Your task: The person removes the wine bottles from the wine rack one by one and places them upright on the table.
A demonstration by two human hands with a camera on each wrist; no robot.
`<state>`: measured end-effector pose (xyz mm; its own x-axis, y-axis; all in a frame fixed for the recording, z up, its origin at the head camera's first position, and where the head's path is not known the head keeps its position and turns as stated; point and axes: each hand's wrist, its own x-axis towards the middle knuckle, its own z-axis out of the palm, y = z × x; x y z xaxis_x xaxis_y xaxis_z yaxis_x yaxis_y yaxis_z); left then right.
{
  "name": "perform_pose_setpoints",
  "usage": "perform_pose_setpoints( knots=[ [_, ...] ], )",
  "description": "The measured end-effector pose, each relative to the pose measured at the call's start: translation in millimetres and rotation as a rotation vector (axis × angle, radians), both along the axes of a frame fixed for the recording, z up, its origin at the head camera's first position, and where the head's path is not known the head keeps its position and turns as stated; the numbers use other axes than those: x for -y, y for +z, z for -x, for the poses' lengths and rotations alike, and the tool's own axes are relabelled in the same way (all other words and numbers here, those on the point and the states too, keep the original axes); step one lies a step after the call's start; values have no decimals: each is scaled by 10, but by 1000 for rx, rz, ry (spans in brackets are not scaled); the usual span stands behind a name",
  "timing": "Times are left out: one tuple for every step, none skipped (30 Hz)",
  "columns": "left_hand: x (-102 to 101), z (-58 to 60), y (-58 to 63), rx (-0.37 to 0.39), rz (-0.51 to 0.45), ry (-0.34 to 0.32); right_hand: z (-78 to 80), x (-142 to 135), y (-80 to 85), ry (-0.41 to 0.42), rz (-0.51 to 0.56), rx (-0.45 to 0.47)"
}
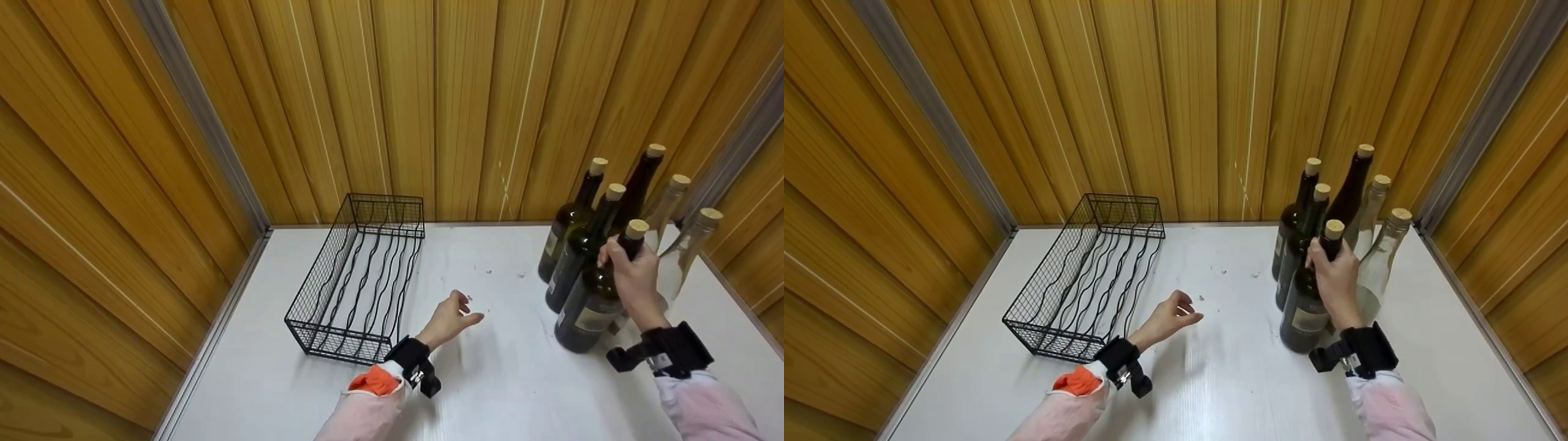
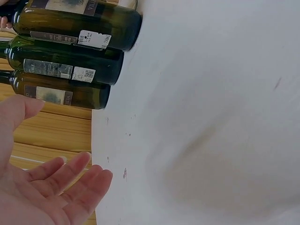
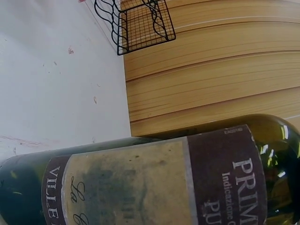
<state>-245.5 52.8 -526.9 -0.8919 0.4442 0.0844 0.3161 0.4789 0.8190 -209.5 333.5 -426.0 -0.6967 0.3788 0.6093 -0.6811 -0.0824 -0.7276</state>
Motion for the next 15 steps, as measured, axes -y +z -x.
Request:
perform_pose_setpoints(
  knots=[
    [-2,1,0,-1,0,0,-5,0,-1,-9,-10,7],
    [-2,0,-1,-3,-2,0,-11,-1,-1,-19,-26,16],
    [-3,0,-2,-6,-3,1,-17,-2,-2,-31,-47,27],
    [-4,1,-3,-6,-5,3,-23,-4,0,-45,-71,40],
    [-2,2,-4,-7,-6,5,-26,-3,2,-52,-84,53],
    [-2,4,-6,-8,-7,7,-29,-4,6,-59,-98,65],
    [-2,6,-8,-9,-7,8,-33,-4,10,-75,-118,82],
    [0,8,-10,-10,-8,8,-38,-3,14,-94,-143,100],
    [0,12,-12,-10,-7,8,-43,-2,18,-118,-172,122],
    [0,15,-13,-10,-6,8,-49,0,22,-142,-199,145],
    [2,17,-12,-14,-3,7,-56,1,26,-163,-227,168],
    [5,18,-10,-15,-4,6,-65,2,31,-188,-258,195],
    [7,19,-7,-17,-3,6,-76,3,41,-208,-287,223],
    [9,22,1,-19,-4,5,-87,-1,51,-223,-313,245],
    [11,25,11,-22,-4,5,-101,-8,66,-232,-334,266]
  ],
)
